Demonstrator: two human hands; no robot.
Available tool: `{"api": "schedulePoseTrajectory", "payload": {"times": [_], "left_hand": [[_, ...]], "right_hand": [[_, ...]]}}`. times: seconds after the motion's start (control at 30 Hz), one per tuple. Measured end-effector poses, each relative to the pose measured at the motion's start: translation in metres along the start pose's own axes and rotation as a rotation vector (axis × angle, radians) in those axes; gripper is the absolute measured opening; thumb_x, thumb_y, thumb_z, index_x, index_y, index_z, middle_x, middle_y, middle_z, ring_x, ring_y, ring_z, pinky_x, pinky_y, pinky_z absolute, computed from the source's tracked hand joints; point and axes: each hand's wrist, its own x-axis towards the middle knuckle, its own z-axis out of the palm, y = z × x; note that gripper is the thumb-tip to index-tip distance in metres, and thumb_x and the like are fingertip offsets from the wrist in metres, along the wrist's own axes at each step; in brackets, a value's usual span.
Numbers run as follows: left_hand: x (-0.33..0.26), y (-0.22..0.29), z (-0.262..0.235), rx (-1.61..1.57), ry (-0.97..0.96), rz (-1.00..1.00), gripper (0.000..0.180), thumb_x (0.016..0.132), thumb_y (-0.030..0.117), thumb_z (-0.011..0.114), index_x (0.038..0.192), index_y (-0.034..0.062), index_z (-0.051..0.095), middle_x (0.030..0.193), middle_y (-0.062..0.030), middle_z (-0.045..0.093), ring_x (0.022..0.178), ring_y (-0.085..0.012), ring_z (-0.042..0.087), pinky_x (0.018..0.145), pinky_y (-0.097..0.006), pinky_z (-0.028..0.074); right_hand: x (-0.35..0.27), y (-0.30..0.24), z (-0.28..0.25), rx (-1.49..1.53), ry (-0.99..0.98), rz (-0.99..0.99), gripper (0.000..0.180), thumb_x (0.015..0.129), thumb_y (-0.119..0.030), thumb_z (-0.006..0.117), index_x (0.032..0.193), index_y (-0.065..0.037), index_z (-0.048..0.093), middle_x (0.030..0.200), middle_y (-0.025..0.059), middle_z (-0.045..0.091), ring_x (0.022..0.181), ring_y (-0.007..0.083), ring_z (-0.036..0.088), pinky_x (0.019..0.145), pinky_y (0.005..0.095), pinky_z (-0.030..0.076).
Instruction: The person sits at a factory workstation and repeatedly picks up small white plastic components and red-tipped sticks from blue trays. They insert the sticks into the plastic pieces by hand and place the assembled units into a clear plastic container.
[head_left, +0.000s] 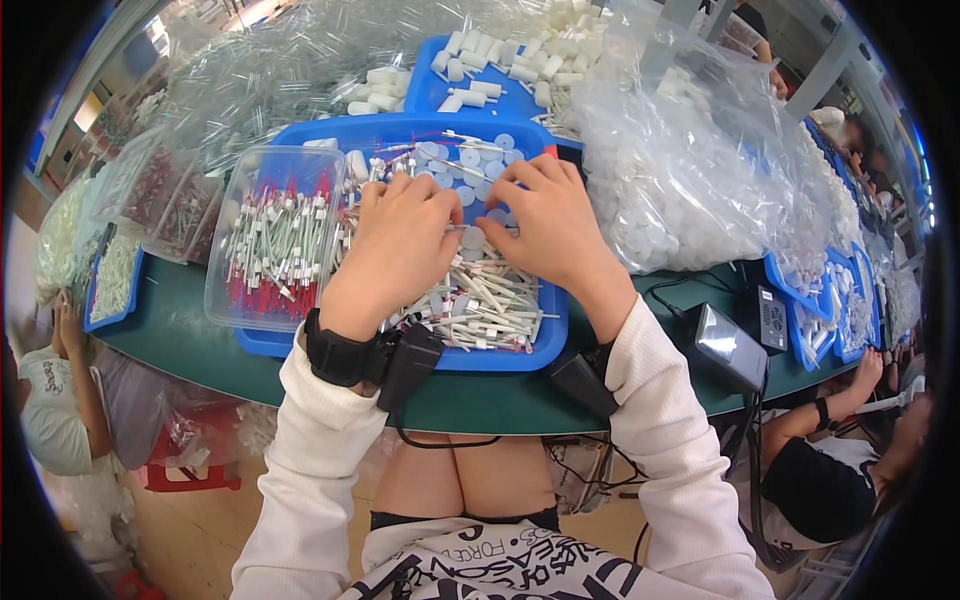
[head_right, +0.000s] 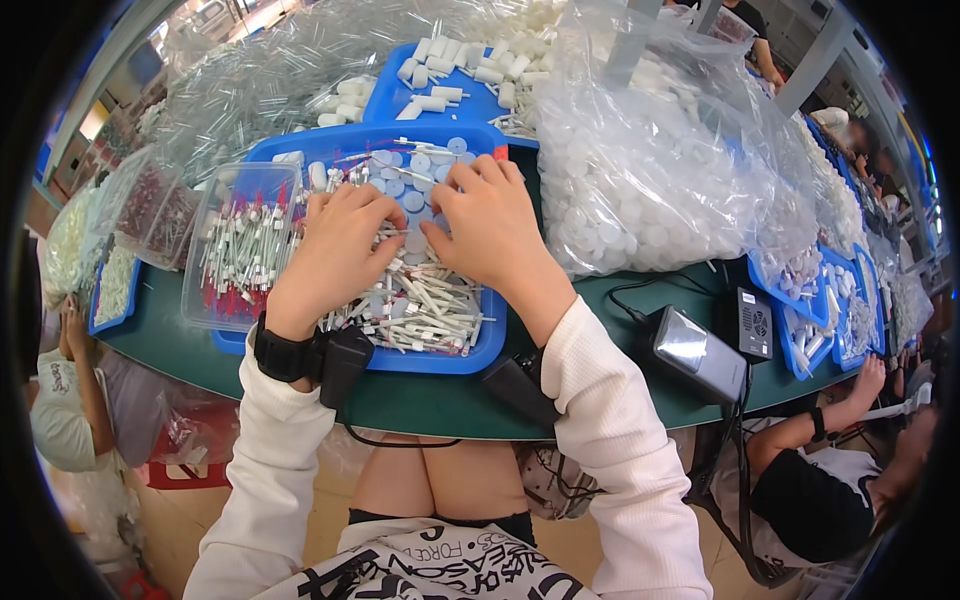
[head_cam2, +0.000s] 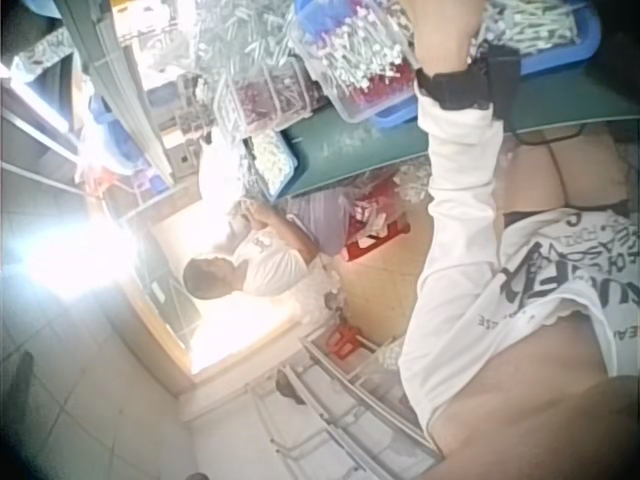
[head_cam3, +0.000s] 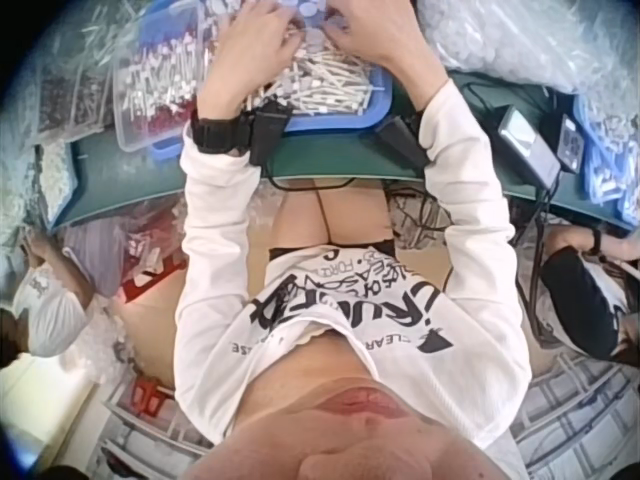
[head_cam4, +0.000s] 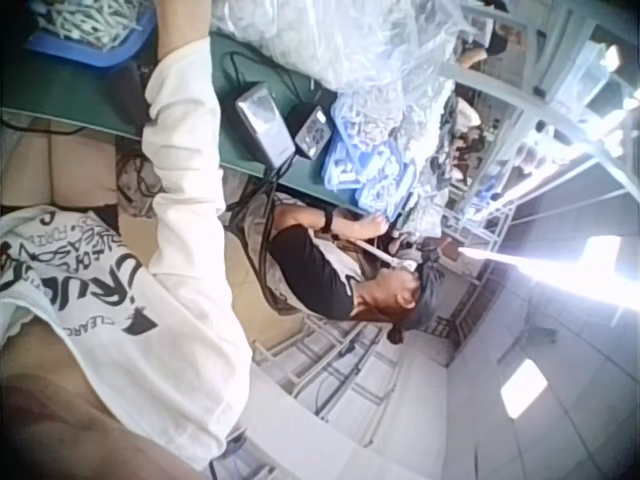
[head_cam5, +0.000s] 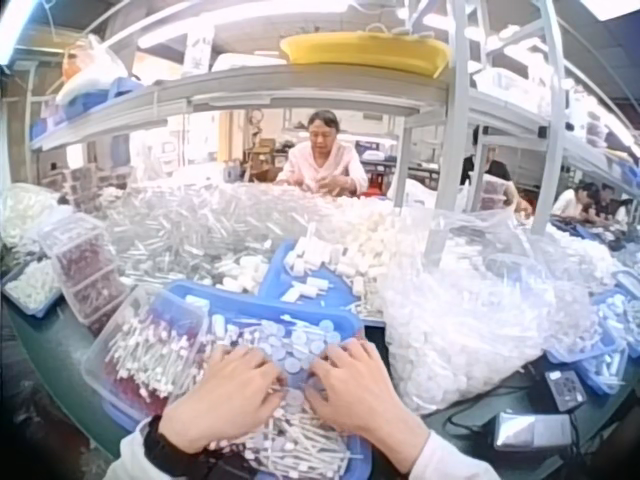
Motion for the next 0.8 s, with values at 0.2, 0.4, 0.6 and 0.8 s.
{"api": "schedulePoseTrajectory", "payload": {"times": [0.2,0.4,0.6,0.8], "left_hand": [[0.007,0.001,-0.006,-0.111,-0.072,-0.128,0.017,0.079,0.008,0.061,0.096,0.0093,0.062,0.101,-0.0054,0.063,0.094,-0.0232,0.057,0.085,-0.040,0.034],[0.022,-0.006,0.014,0.036,0.328,0.032,0.040,0.079,-0.003,0.052,0.116,0.0106,0.058,0.108,-0.0043,0.063,0.099,-0.0235,0.057,0.086,-0.042,0.036],[0.024,-0.016,0.027,0.114,0.156,0.005,0.036,0.077,-0.001,0.060,0.111,0.0104,0.064,0.097,-0.0052,0.063,0.100,-0.0241,0.057,0.086,-0.040,0.040],[0.026,-0.022,0.030,-0.053,0.353,-0.071,0.021,0.079,0.004,0.065,0.101,0.0054,0.065,0.080,-0.0084,0.060,0.081,-0.0279,0.060,0.069,-0.037,0.048]], "right_hand": [[-0.005,0.001,-0.004,0.033,-0.142,-0.021,0.016,0.074,-0.015,0.069,0.089,-0.009,0.070,0.091,0.0054,0.061,0.097,0.0246,0.054,0.092,0.0397,0.038],[-0.005,0.004,-0.009,0.201,-0.012,0.121,0.025,0.073,-0.004,0.069,0.097,-0.010,0.068,0.088,0.0058,0.060,0.091,0.0262,0.056,0.086,0.0380,0.041],[0.000,-0.002,-0.013,0.651,0.246,0.391,0.019,0.082,-0.006,0.065,0.100,-0.007,0.066,0.088,0.0052,0.057,0.079,0.0177,0.053,0.074,0.0277,0.043],[-0.007,0.005,-0.011,0.796,0.384,0.352,0.022,0.092,-0.011,0.058,0.113,-0.007,0.062,0.086,0.0015,0.053,0.077,0.0100,0.049,0.072,0.0216,0.040]]}}
